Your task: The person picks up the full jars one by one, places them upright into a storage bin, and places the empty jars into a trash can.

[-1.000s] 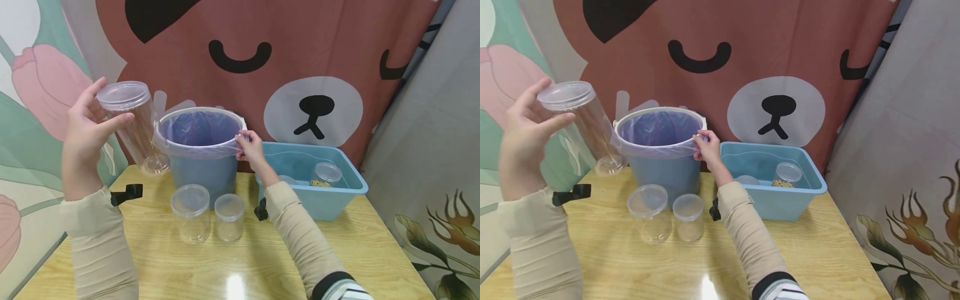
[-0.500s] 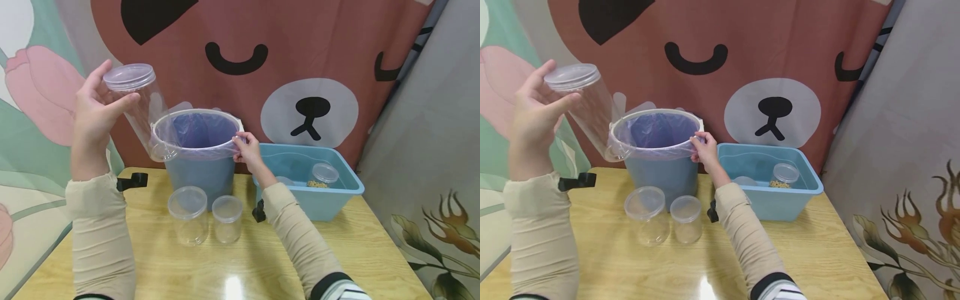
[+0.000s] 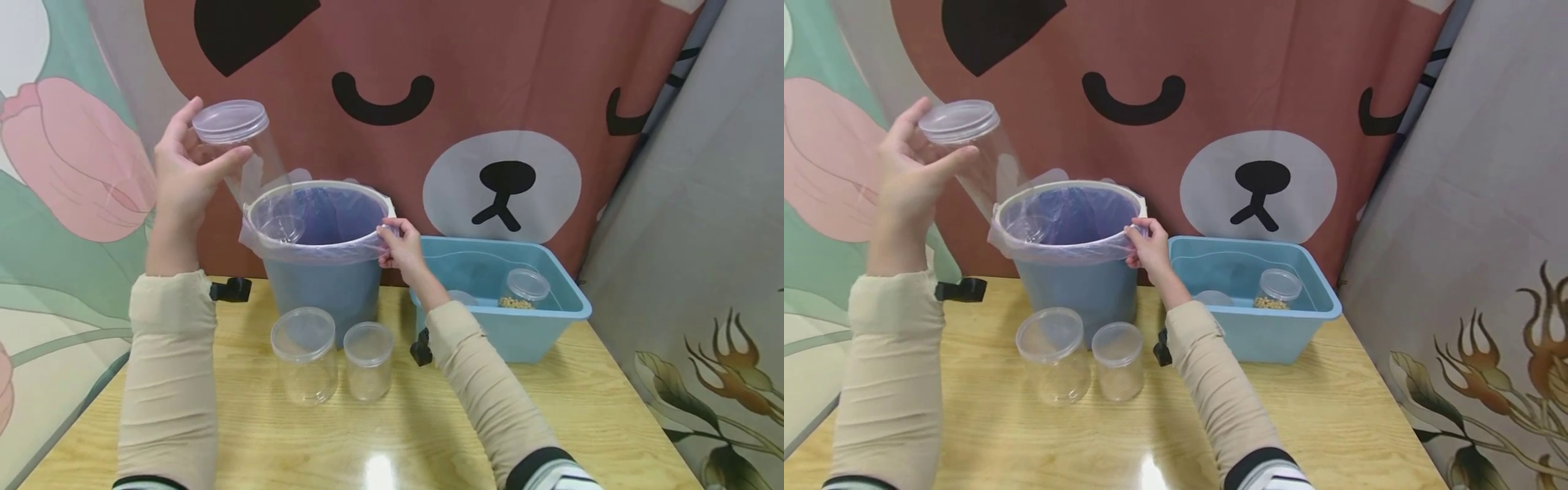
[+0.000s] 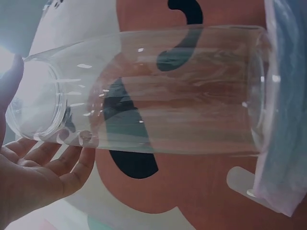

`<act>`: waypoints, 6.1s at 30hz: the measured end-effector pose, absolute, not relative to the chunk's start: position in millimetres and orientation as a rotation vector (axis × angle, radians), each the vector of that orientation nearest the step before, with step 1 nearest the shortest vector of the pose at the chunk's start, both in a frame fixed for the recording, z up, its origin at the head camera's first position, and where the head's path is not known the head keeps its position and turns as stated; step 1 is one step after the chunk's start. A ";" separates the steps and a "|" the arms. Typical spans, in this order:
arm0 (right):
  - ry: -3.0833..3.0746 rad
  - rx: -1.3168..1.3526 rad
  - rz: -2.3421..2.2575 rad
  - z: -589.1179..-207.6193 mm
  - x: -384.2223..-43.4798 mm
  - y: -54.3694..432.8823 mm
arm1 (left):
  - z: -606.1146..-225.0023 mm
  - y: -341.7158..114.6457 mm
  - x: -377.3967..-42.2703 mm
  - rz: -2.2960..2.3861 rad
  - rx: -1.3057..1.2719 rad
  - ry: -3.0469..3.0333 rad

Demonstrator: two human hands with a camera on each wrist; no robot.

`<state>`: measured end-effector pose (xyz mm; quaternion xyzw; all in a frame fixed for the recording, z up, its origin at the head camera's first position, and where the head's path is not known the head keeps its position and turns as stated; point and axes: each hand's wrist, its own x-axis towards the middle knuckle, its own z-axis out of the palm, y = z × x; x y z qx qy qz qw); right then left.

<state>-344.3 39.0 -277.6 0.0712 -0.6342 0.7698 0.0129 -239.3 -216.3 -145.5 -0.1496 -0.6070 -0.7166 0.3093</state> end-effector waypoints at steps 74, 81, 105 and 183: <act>-1.992 0.265 2.327 -282.3 -348.1 37.7 | -236.5 -244.0 -349.8 -1.259 0.096 -2.588; -2.018 0.249 2.316 -281.4 -347.3 38.7 | -236.1 -244.6 -345.7 -1.283 0.040 -2.585; -2.087 0.261 2.293 -283.0 -347.8 40.2 | -224.0 -244.7 -316.8 -1.286 -0.189 -2.456; -2.233 0.182 2.162 -271.9 -343.5 44.2 | -373.4 -232.0 -231.4 -1.449 -0.700 -2.490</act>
